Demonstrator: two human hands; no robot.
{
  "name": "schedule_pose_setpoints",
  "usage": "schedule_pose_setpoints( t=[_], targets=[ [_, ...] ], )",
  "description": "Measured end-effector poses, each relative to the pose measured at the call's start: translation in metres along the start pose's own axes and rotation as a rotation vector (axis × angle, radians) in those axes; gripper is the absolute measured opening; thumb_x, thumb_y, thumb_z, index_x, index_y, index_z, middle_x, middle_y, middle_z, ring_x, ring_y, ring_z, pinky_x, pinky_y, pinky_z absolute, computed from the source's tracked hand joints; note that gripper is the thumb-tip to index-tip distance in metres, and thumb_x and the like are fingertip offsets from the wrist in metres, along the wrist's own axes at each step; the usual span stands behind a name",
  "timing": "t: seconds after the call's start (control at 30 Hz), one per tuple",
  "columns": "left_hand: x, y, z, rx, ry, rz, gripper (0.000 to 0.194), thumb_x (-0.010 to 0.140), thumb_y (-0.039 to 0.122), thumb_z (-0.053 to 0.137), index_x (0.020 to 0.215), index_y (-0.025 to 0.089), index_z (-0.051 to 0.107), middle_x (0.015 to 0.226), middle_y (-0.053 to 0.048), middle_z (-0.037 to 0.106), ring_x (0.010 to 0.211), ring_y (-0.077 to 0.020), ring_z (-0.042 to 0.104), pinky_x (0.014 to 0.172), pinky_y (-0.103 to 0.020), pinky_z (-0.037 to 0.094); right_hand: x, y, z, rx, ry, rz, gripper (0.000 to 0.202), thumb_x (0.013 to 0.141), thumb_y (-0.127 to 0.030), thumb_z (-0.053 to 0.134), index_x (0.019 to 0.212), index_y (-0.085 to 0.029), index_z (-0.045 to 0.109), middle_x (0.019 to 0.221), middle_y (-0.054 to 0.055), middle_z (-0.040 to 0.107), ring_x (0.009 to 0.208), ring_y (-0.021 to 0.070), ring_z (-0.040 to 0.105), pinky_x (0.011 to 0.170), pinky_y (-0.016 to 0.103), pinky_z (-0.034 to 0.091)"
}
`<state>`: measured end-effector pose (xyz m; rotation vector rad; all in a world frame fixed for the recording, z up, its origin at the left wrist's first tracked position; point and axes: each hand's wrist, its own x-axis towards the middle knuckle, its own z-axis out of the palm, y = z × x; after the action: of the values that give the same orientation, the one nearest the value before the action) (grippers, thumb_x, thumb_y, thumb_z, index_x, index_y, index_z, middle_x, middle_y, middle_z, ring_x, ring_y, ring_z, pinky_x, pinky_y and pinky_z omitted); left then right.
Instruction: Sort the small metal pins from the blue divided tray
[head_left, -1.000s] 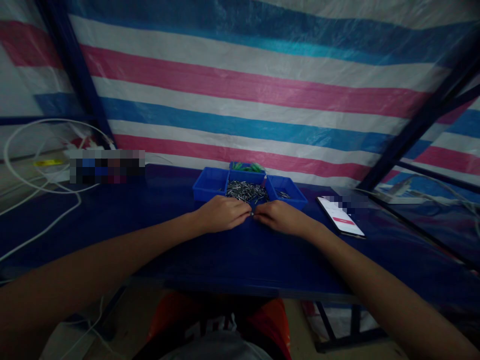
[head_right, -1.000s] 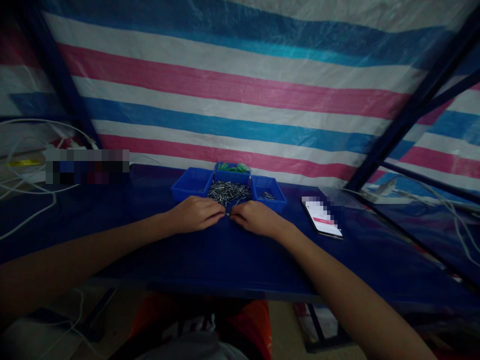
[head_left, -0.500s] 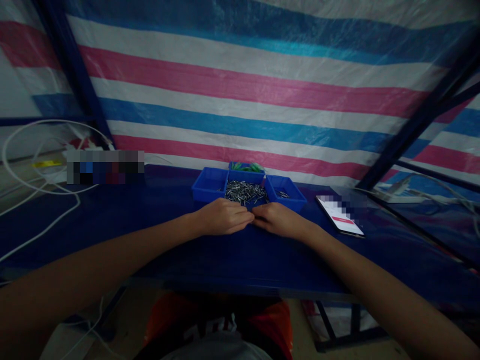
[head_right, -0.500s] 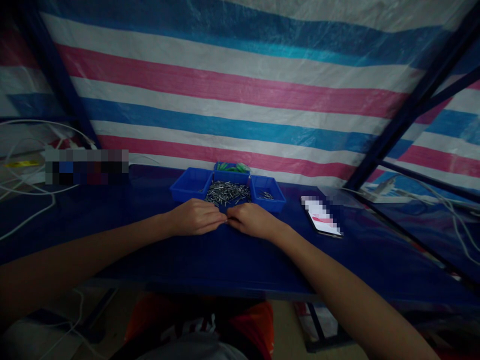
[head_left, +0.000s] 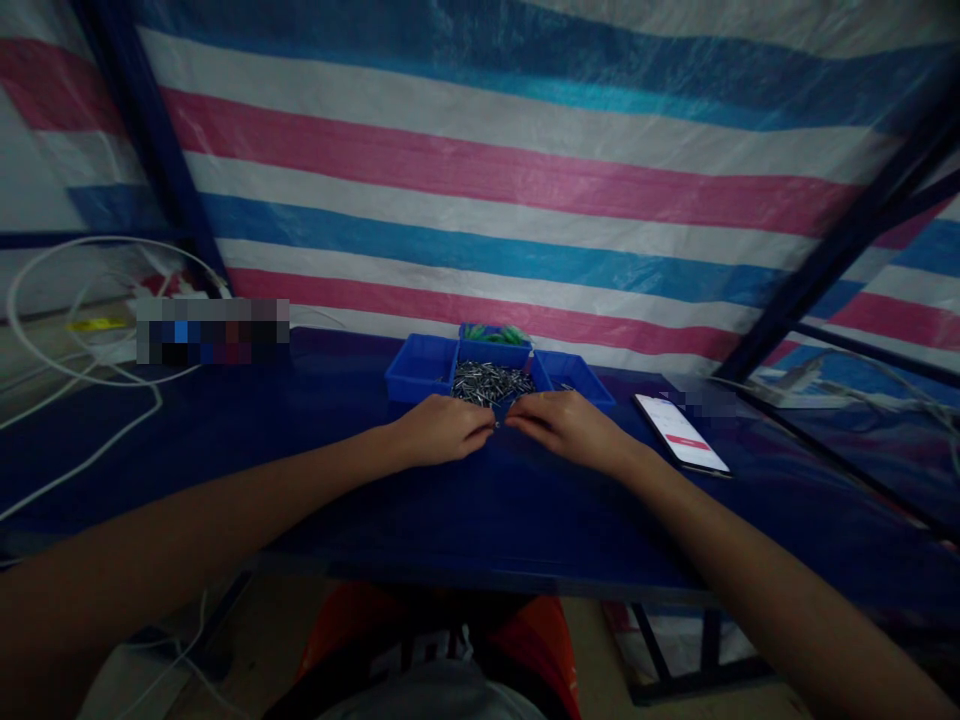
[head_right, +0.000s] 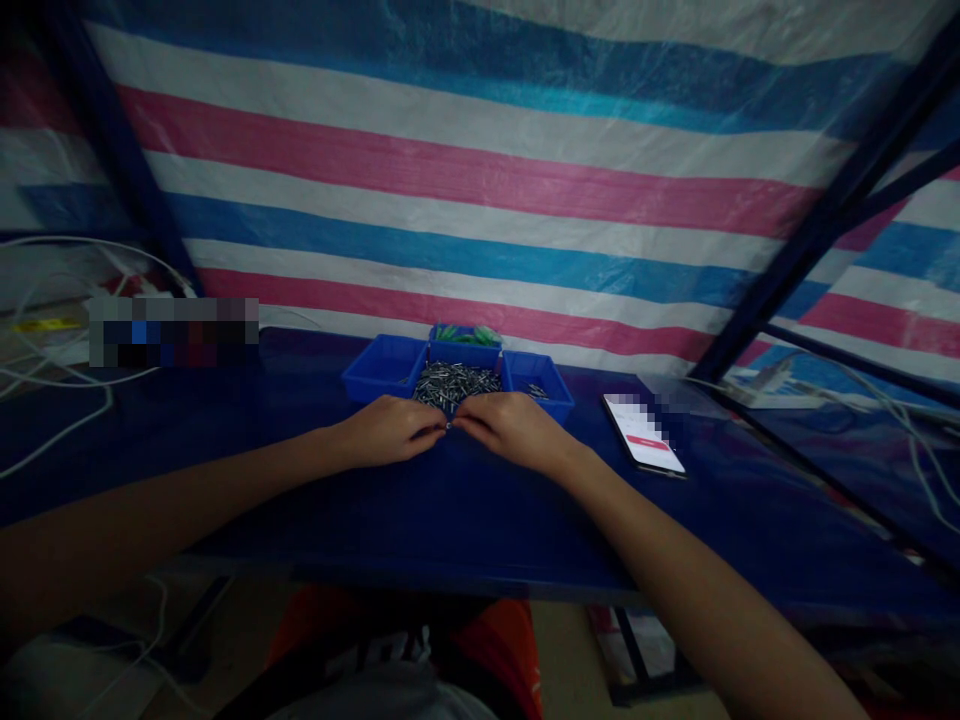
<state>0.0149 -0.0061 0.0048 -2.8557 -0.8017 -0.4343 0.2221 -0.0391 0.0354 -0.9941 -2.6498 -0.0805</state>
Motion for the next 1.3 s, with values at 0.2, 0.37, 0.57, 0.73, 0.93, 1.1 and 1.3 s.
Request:
schedule_pose_setpoints(
  t=[0.2, 0.37, 0.57, 0.73, 0.93, 1.1, 1.3],
  targets=[
    [0.000, 0.000, -0.001, -0.006, -0.007, -0.037, 0.017, 0.088, 0.026, 0.043, 0.092, 0.020, 0.059, 0.084, 0.001, 0.067, 0.073, -0.0135, 0.062, 0.059, -0.022, 0.041, 0.000, 0.002, 0.001, 0.014, -0.021, 0.000, 0.024, 0.091, -0.028, 0.042, 0.095, -0.016, 0.062, 0.086, 0.005, 0.067, 0.079, 0.0144, 0.061, 0.071, 0.026, 0.042],
    [0.000, 0.001, -0.004, 0.077, -0.013, -0.091, 0.021, 0.089, 0.031, 0.041, 0.095, 0.018, 0.057, 0.088, -0.002, 0.066, 0.077, -0.0162, 0.062, 0.060, -0.025, 0.043, -0.002, 0.015, -0.006, -0.043, 0.041, 0.119, 0.023, 0.090, -0.028, 0.042, 0.096, -0.018, 0.062, 0.084, 0.005, 0.067, 0.076, 0.0151, 0.061, 0.067, 0.026, 0.041],
    [-0.001, 0.000, -0.004, 0.137, -0.078, -0.094, 0.020, 0.087, 0.030, 0.042, 0.092, 0.017, 0.057, 0.092, -0.004, 0.062, 0.078, -0.0171, 0.061, 0.057, -0.025, 0.044, -0.010, 0.046, -0.023, -0.476, 0.132, 0.442, 0.027, 0.089, -0.031, 0.039, 0.093, -0.017, 0.062, 0.080, 0.009, 0.067, 0.069, 0.0193, 0.059, 0.057, 0.027, 0.036],
    [-0.001, -0.001, -0.004, 0.137, -0.090, -0.088, 0.020, 0.087, 0.029, 0.042, 0.091, 0.018, 0.057, 0.091, -0.004, 0.061, 0.079, -0.0177, 0.061, 0.056, -0.025, 0.043, -0.014, 0.064, -0.017, -0.494, 0.073, 0.509, 0.026, 0.087, -0.028, 0.044, 0.103, -0.014, 0.059, 0.093, 0.013, 0.065, 0.081, 0.0239, 0.060, 0.065, 0.031, 0.041],
    [-0.001, -0.001, -0.004, 0.147, -0.081, -0.070, 0.019, 0.087, 0.029, 0.042, 0.089, 0.017, 0.057, 0.090, -0.004, 0.061, 0.078, -0.0180, 0.061, 0.056, -0.025, 0.044, -0.004, 0.037, -0.004, -0.171, 0.081, 0.203, 0.025, 0.089, -0.027, 0.043, 0.108, -0.015, 0.057, 0.100, 0.010, 0.061, 0.094, 0.0203, 0.056, 0.083, 0.032, 0.043],
    [-0.001, 0.000, -0.004, 0.145, -0.080, -0.080, 0.020, 0.087, 0.028, 0.042, 0.088, 0.017, 0.058, 0.090, -0.005, 0.061, 0.077, -0.0177, 0.061, 0.056, -0.025, 0.044, -0.001, 0.014, 0.014, -0.005, -0.077, 0.123, 0.031, 0.089, -0.027, 0.046, 0.117, -0.018, 0.053, 0.113, 0.011, 0.057, 0.099, 0.0206, 0.057, 0.086, 0.036, 0.044],
    [-0.002, -0.001, -0.002, 0.153, -0.087, -0.094, 0.021, 0.087, 0.030, 0.040, 0.087, 0.018, 0.057, 0.089, -0.004, 0.062, 0.079, -0.0180, 0.061, 0.056, -0.025, 0.043, -0.002, 0.021, 0.031, 0.021, -0.161, 0.159, 0.044, 0.090, -0.038, 0.041, 0.127, -0.016, 0.048, 0.133, 0.016, 0.045, 0.116, 0.0259, 0.049, 0.094, 0.041, 0.041]
  ],
)
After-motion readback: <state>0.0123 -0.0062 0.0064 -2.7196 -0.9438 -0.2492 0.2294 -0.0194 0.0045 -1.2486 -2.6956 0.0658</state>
